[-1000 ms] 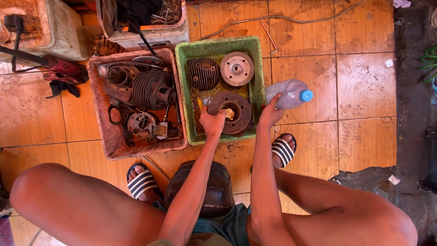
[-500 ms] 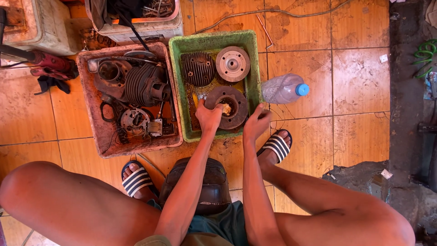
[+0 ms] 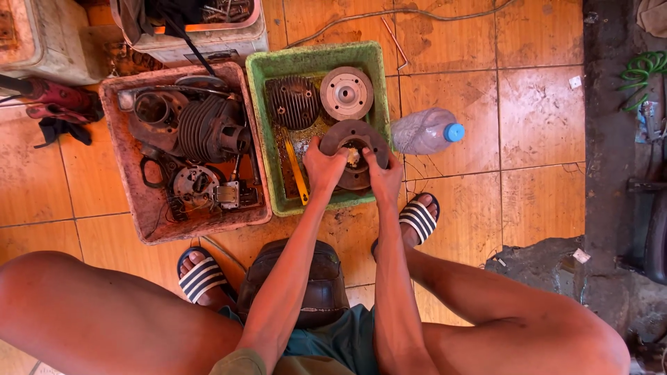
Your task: Cleaning a motorcycle engine component using a brush and cleaning fluid
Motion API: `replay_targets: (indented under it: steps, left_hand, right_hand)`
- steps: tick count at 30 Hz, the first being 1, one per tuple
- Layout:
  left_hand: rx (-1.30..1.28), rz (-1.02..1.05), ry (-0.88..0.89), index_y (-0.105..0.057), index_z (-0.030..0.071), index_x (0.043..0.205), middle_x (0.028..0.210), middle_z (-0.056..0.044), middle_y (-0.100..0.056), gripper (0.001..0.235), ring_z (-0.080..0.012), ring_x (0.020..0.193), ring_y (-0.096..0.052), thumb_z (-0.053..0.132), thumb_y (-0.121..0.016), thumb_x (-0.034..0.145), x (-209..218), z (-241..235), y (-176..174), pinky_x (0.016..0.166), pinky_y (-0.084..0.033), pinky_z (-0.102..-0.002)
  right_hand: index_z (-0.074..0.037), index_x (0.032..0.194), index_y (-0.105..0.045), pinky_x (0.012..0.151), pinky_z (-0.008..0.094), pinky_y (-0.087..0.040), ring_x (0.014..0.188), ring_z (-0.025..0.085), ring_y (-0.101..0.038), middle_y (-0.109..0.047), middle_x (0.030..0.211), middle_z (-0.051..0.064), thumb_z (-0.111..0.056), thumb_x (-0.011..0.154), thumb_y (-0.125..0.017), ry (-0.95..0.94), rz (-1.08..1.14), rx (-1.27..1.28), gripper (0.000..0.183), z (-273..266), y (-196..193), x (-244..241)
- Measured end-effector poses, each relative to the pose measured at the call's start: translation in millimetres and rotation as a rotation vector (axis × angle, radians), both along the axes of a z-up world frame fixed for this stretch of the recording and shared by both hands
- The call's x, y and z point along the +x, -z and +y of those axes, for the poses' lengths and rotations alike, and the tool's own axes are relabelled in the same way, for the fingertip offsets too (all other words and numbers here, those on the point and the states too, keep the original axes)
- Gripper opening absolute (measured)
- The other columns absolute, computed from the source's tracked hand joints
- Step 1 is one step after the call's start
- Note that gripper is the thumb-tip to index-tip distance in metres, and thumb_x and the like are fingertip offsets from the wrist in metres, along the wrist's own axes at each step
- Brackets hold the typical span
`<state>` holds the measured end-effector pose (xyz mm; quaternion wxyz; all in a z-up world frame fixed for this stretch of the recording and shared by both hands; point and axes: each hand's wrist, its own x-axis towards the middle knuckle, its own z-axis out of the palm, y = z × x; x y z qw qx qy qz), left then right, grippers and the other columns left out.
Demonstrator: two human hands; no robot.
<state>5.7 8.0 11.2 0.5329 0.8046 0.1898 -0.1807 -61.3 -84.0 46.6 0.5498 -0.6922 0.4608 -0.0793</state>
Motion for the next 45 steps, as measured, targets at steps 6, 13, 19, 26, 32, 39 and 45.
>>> replay_targets:
  steps: [6,13,19,26,32,39,45]
  left_hand:
    - [-0.112,-0.027,0.049,-0.063,0.001,0.108,0.097,-0.031,-0.064,0.043,-0.0408,0.087,-0.066,0.019,-0.070,0.071,-1,0,-31,0.069,-0.047,-0.054]
    - [-0.132,-0.025,0.024,-0.062,0.002,0.108,0.099,-0.028,-0.061,0.041,-0.0387,0.087,-0.064,0.021,-0.072,0.073,-1,8,6,0.067,-0.044,-0.055]
    - [-0.068,-0.018,-0.013,-0.065,0.006,0.100,0.094,-0.025,-0.062,0.040,-0.0362,0.085,-0.063,0.026,-0.075,0.067,0,6,27,0.064,-0.045,-0.051]
    - [-0.051,-0.008,-0.020,-0.065,0.006,0.101,0.095,-0.023,-0.065,0.039,-0.0348,0.084,-0.066,0.017,-0.074,0.064,-7,12,10,0.068,-0.053,-0.047]
    - [-0.065,0.017,-0.106,-0.067,0.004,0.105,0.096,-0.022,-0.065,0.043,-0.0288,0.083,-0.061,0.021,-0.073,0.066,7,60,25,0.064,-0.046,-0.050]
    - [-0.104,0.047,-0.158,-0.066,0.003,0.101,0.092,-0.019,-0.059,0.043,-0.0262,0.082,-0.058,0.021,-0.073,0.062,6,54,31,0.061,-0.047,-0.046]
    - [-0.085,0.033,-0.215,-0.069,0.006,0.093,0.082,-0.015,-0.059,0.042,-0.0227,0.073,-0.057,0.020,-0.075,0.054,-1,52,37,0.055,-0.045,-0.044]
  right_hand:
    - [-0.004,0.137,-0.064,0.089,0.058,-0.053,0.120,0.043,-0.062,-0.067,0.123,0.025,-0.051,0.095,-0.074,-0.065,-0.057,-0.002,0.063,-10,8,-2]
    - [0.000,0.143,-0.058,0.097,0.062,-0.053,0.125,0.049,-0.058,-0.063,0.129,0.032,-0.056,0.089,-0.076,-0.112,0.038,-0.028,0.079,-2,-13,3]
    - [-0.002,0.143,-0.058,0.097,0.059,-0.053,0.125,0.047,-0.059,-0.065,0.128,0.029,-0.058,0.087,-0.079,-0.127,0.006,-0.002,0.082,-3,-18,6]
    - [-0.011,0.139,-0.065,0.097,0.053,-0.054,0.122,0.037,-0.064,-0.069,0.126,0.020,-0.066,0.081,-0.082,-0.118,0.063,0.096,0.081,8,12,1]
    - [-0.010,0.133,-0.067,0.106,0.061,-0.043,0.125,0.049,-0.049,-0.049,0.137,0.024,-0.050,0.096,-0.071,-0.175,-0.078,-0.206,0.055,39,-1,7]
    - [-0.009,0.160,-0.037,0.127,0.054,-0.021,0.153,0.038,-0.027,-0.034,0.163,0.021,-0.066,0.102,-0.045,-0.292,0.173,0.148,0.082,-19,36,17]
    - [-0.009,0.156,-0.046,0.125,0.057,-0.024,0.150,0.046,-0.031,-0.036,0.161,0.024,-0.018,0.102,-0.033,-0.462,0.114,0.262,0.056,-36,60,-7]
